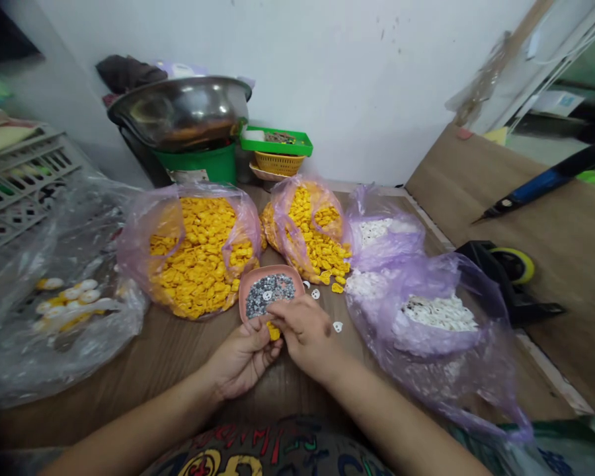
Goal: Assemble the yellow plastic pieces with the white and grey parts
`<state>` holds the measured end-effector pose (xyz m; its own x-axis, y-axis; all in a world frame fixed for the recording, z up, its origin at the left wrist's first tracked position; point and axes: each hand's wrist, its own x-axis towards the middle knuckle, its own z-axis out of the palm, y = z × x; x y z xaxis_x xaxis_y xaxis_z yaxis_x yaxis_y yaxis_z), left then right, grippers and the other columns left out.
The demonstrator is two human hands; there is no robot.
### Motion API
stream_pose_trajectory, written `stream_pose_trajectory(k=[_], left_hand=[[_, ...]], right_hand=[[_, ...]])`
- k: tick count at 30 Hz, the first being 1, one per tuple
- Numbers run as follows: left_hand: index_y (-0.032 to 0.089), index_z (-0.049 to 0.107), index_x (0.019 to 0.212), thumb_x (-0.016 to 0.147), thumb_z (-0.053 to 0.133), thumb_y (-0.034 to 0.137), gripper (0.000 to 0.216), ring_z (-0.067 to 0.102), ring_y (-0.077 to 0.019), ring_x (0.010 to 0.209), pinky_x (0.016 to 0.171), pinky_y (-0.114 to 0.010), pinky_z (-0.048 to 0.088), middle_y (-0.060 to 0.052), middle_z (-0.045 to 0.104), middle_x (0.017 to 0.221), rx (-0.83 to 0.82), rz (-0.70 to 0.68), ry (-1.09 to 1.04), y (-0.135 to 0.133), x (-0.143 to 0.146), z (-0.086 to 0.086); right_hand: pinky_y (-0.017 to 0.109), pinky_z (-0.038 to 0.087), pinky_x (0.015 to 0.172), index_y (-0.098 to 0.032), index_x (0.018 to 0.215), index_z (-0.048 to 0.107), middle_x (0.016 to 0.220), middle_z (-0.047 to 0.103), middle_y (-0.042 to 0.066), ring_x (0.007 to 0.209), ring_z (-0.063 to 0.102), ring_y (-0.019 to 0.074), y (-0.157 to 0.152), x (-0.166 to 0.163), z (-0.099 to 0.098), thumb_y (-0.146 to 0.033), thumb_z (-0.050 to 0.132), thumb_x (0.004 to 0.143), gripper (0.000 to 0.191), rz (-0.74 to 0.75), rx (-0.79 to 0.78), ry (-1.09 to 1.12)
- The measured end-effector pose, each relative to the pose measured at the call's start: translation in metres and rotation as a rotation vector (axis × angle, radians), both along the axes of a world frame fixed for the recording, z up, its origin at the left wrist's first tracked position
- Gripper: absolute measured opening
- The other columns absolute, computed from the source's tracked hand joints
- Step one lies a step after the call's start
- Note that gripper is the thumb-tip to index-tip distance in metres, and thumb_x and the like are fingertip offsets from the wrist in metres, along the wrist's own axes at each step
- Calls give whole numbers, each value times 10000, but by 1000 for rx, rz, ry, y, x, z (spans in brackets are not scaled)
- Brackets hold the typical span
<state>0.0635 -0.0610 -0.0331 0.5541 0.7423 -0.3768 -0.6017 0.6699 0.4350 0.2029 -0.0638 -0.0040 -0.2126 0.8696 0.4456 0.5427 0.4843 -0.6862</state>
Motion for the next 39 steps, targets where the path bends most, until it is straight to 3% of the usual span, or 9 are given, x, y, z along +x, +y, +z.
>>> stream_pose_trajectory(k=[5,7,14,21,24,29,34,39], left_hand=[[105,591,616,515,784,181,231,562,-72,493,463,-144,453,5,590,525,-8,-51,11,-2,-1,0],[107,585,625,526,779,180,230,563,-74,497,465,-147,453,5,590,537,-19,-67,3,-3,-1,-1],[97,600,677,527,779,181,248,583,-83,535,492,-151,466,-9,607,575,-76,-121,-44,-1,-2,-8],[102,631,755,593,738,147,199,569,-64,545,539,-160,469,-14,637,646,-29,-129,-70,-1,-1,-9],[115,634,848,580,747,149,293,588,-72,566,539,-158,472,-12,647,676,-33,-109,-71,0,-1,-6],[129,627,886,584,743,137,323,599,-91,566,520,-178,482,-2,635,655,-21,-74,-31,2,-4,-5],[124,626,837,591,739,142,271,590,-83,572,531,-176,478,0,622,643,47,-30,25,4,-5,-6],[125,627,836,581,745,142,282,586,-71,566,533,-176,480,-20,653,746,65,-17,55,4,-3,-4]], right_hand=[[292,511,664,-194,930,655,828,697,51,730,639,152,8,7,0,-141,582,712,236,53,-277,-12],[296,510,670,-207,938,656,850,700,45,736,643,150,10,9,2,-142,576,717,243,69,-300,-55],[293,493,691,-217,1023,621,866,688,55,792,617,158,0,5,9,-116,507,752,310,55,-154,-234],[323,467,660,-182,1053,603,732,690,61,696,601,192,-9,4,17,-134,470,767,319,57,17,-480],[316,474,689,-164,1124,555,823,693,79,744,611,185,-12,9,18,-131,425,791,358,48,25,-450],[307,477,763,-194,1056,593,967,671,67,868,613,170,-1,29,13,-166,410,803,314,-155,-28,-311],[277,451,752,-194,893,665,907,685,67,846,620,193,47,68,3,-68,434,730,310,-539,-370,-684],[284,414,749,-158,1042,614,943,644,122,890,583,219,86,95,-13,-153,440,784,311,-647,-355,-753]])
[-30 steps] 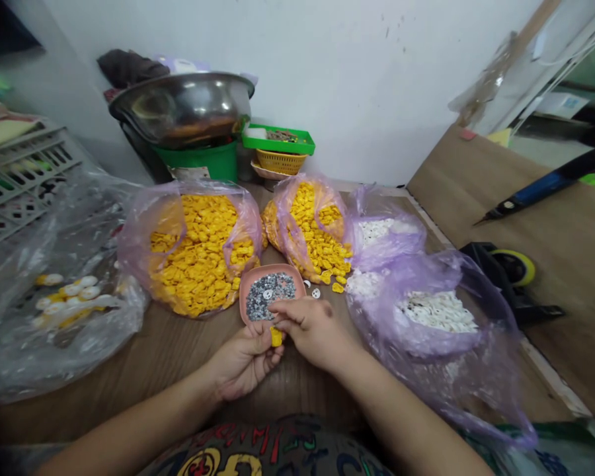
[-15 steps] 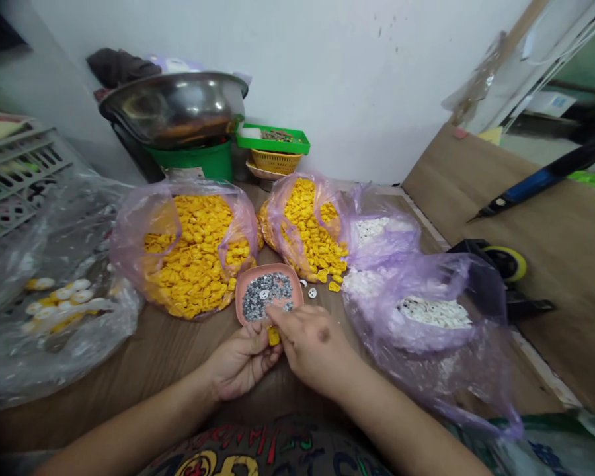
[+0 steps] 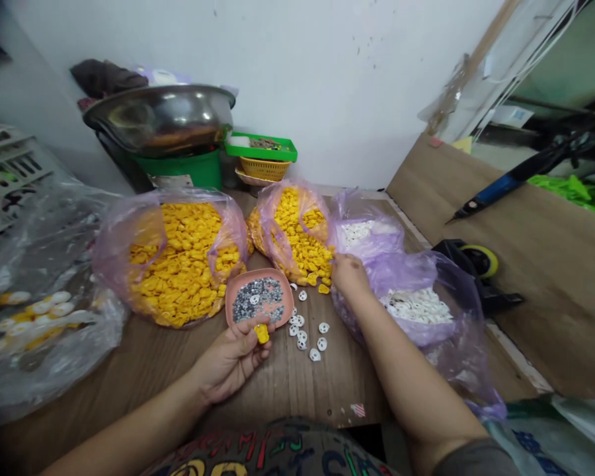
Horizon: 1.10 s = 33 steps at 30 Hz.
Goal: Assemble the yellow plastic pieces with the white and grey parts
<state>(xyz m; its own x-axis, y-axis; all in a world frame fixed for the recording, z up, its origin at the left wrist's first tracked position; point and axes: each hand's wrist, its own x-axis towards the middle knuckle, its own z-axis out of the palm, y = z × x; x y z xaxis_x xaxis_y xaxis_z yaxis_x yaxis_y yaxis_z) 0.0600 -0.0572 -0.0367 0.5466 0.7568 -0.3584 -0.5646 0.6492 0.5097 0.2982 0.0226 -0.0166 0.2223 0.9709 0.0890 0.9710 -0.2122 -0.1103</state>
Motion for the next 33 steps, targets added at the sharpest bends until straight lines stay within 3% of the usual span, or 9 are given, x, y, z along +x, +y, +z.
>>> stream_pose_trajectory(k=[7,13,15,17,19,21,27,33], left_hand=[[128,643,804,529,775,153,306,592,-77,560,525,-172,485,-16,660,714,-35,12,-7,0,0,1],[128,636,826,592,734,128,254,603,-84,579,539,-171,488,-14,653,677,-36,6,-43,-1,1,-1],[128,638,820,587,738,128,254,612,-91,588,542,-170,490,-16,658,671,-36,7,-50,-1,1,-1],[131,642,809,570,750,132,263,623,-97,597,546,-168,492,-16,666,673,-40,10,-60,-1,1,0],[137,645,811,554,759,129,281,631,-100,609,550,-164,495,-22,682,715,-41,12,-72,-1,2,2],[138,646,834,557,757,128,299,634,-99,625,555,-158,496,-28,689,761,-30,18,-90,-2,2,2],[140,647,861,560,759,144,321,625,-86,634,569,-147,492,-22,685,724,-33,65,-99,0,1,2],[154,658,813,567,755,164,265,627,-101,659,557,-163,483,-31,693,777,-6,73,-81,-1,2,0]], right_hand=[[299,389,758,-151,893,663,882,631,119,858,559,222,-4,1,-17,-124,450,760,252,66,13,-33],[313,390,831,-123,985,611,954,623,124,930,539,218,-20,-8,-5,-123,459,773,261,69,125,35],[295,408,829,-141,976,604,972,616,106,938,539,195,-34,-24,1,-161,459,790,236,108,209,135],[296,445,779,-167,870,627,887,630,74,855,568,180,-51,-44,4,-188,501,767,164,260,330,465],[293,473,727,-183,850,633,841,631,50,797,586,166,-67,-63,4,-202,540,738,147,397,325,762],[297,489,709,-194,849,642,823,635,41,781,596,162,-79,-78,2,-202,569,715,153,424,293,935],[330,493,795,-228,869,681,953,658,60,887,609,176,-93,-92,3,-173,581,712,193,439,251,1063],[324,510,740,-247,894,680,841,662,30,780,617,161,-94,-85,5,-164,623,681,235,455,174,1092]])
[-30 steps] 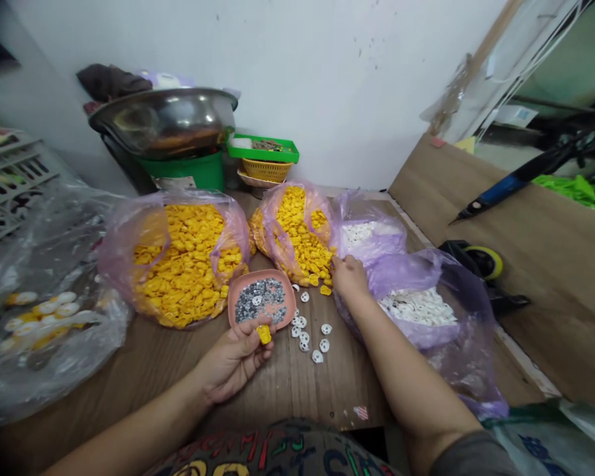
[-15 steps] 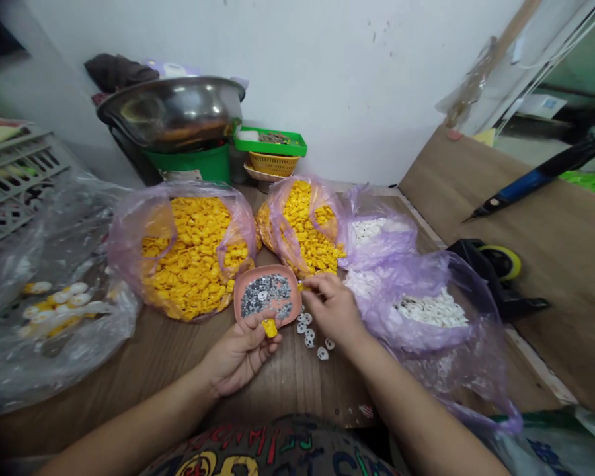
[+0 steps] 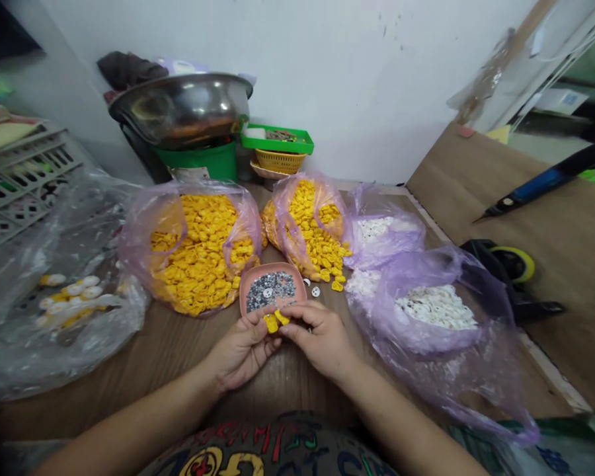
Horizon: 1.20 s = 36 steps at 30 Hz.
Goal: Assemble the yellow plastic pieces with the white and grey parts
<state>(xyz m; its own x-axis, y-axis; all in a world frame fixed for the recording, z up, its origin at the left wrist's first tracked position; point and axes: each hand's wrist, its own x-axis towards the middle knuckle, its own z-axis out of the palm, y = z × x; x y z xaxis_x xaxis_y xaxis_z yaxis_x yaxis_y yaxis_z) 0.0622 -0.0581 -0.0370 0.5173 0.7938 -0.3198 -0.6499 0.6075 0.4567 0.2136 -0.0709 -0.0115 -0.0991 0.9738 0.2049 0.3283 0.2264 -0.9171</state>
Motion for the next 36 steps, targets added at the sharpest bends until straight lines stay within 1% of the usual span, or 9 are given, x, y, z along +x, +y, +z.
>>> stream_pose_trajectory(k=[4,9,14,19,22,25,30,33,36], left_hand=[[152,663,808,557,762,170,270,618,-110,676,585,-181,472,-32,691,769,29,-5,28,-1,0,-1],[137,667,849,559,760,194,310,602,-109,676,625,-208,473,-40,682,796,43,-28,80,-2,1,0],[115,690,782,497,792,203,315,579,-93,586,567,-197,472,-37,674,709,42,-46,142,-3,3,3],[98,699,729,459,808,219,315,570,-83,541,545,-189,470,-37,674,665,11,-59,164,-4,3,4],[91,694,699,446,813,214,305,558,-76,523,541,-186,463,-29,659,621,2,-49,159,-5,5,4],[99,681,698,413,824,234,346,551,-79,525,525,-184,449,-23,645,614,8,-38,116,-5,7,3],[127,648,764,517,779,286,322,555,-88,547,565,-227,474,-12,627,656,-1,-66,103,-5,6,2],[129,633,780,545,767,260,301,541,-75,522,555,-215,470,1,609,638,6,-93,85,-4,4,2],[122,627,751,561,758,257,267,536,-70,517,561,-207,468,2,602,627,-9,-129,55,-4,3,1]], right_hand=[[318,503,724,-247,945,666,824,637,24,771,601,155,1,3,2,-141,660,651,313,80,-25,-62],[307,493,716,-251,924,668,828,623,24,780,589,151,0,4,5,-181,678,666,268,84,76,-118],[302,486,697,-262,922,668,795,612,14,764,580,148,1,3,4,-181,699,656,280,123,75,-233],[310,478,690,-216,908,674,805,615,36,773,572,163,2,5,5,-180,716,642,272,166,73,-346],[294,466,643,-197,863,678,755,601,37,742,551,164,1,3,8,-159,693,664,203,183,158,-443],[292,451,619,-183,898,661,751,594,46,726,525,172,-1,-2,9,-193,680,678,221,161,282,-530],[330,414,621,-151,976,618,807,632,82,723,502,201,-4,-8,1,-210,582,757,229,59,477,-753],[327,394,592,-133,983,607,809,634,92,719,499,209,-5,-9,-1,-272,560,778,252,66,514,-829],[321,386,573,-122,912,622,743,621,87,685,490,203,-3,-8,2,-322,542,788,248,108,526,-852]])
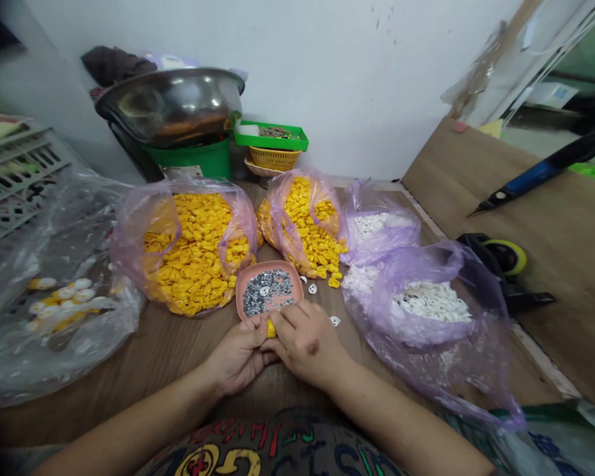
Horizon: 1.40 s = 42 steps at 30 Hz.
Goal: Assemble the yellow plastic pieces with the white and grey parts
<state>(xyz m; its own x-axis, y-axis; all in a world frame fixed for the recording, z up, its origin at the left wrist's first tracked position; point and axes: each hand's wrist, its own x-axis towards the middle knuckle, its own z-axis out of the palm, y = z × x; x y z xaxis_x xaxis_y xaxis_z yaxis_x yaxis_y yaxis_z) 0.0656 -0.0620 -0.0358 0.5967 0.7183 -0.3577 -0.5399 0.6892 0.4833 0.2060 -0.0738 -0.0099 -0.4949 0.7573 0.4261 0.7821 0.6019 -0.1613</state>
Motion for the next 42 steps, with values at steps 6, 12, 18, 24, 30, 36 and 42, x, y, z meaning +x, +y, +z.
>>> stream_pose_trajectory(k=[6,12,18,24,30,36,42], left_hand=[[107,607,685,616,711,334,259,575,-118,559,601,-263,477,-30,600,603,3,-169,-42,-2,-1,-1],[112,569,605,625,708,282,221,571,-104,527,560,-237,472,-19,597,582,-60,-167,19,-5,1,-5],[125,603,677,600,710,384,291,545,-98,479,483,-222,453,-12,595,571,-50,-127,85,0,-2,-2],[126,636,710,489,790,282,311,538,-76,456,431,-170,390,-8,620,586,102,-68,304,4,-8,7],[125,652,668,427,812,212,302,573,-95,500,523,-208,445,3,628,547,85,15,403,7,-4,10],[132,656,694,394,818,201,348,568,-87,509,525,-200,441,11,639,569,137,2,414,8,3,9],[130,657,677,404,808,194,318,539,-78,527,538,-195,415,13,626,574,201,1,477,6,1,7]], right_hand=[[289,363,520,-145,686,610,589,546,47,570,442,157,4,1,1,-290,489,815,229,239,102,10],[279,315,478,-175,587,554,518,484,23,498,389,139,-3,-6,-13,-199,450,798,236,166,209,180],[298,407,558,-130,740,597,659,598,78,616,500,171,-2,-6,-10,-251,454,830,208,89,40,149],[339,474,664,-150,1025,560,918,642,95,786,564,209,-10,19,10,-399,508,804,337,54,-103,88],[375,470,710,-212,798,613,764,644,77,756,588,223,-9,115,28,-218,437,791,177,-668,211,116],[323,478,703,-187,794,625,817,651,78,778,597,199,19,128,33,-206,466,764,163,-645,107,161],[247,455,658,-213,726,647,750,659,20,708,597,152,26,75,15,-73,526,693,189,-302,-451,-78]])
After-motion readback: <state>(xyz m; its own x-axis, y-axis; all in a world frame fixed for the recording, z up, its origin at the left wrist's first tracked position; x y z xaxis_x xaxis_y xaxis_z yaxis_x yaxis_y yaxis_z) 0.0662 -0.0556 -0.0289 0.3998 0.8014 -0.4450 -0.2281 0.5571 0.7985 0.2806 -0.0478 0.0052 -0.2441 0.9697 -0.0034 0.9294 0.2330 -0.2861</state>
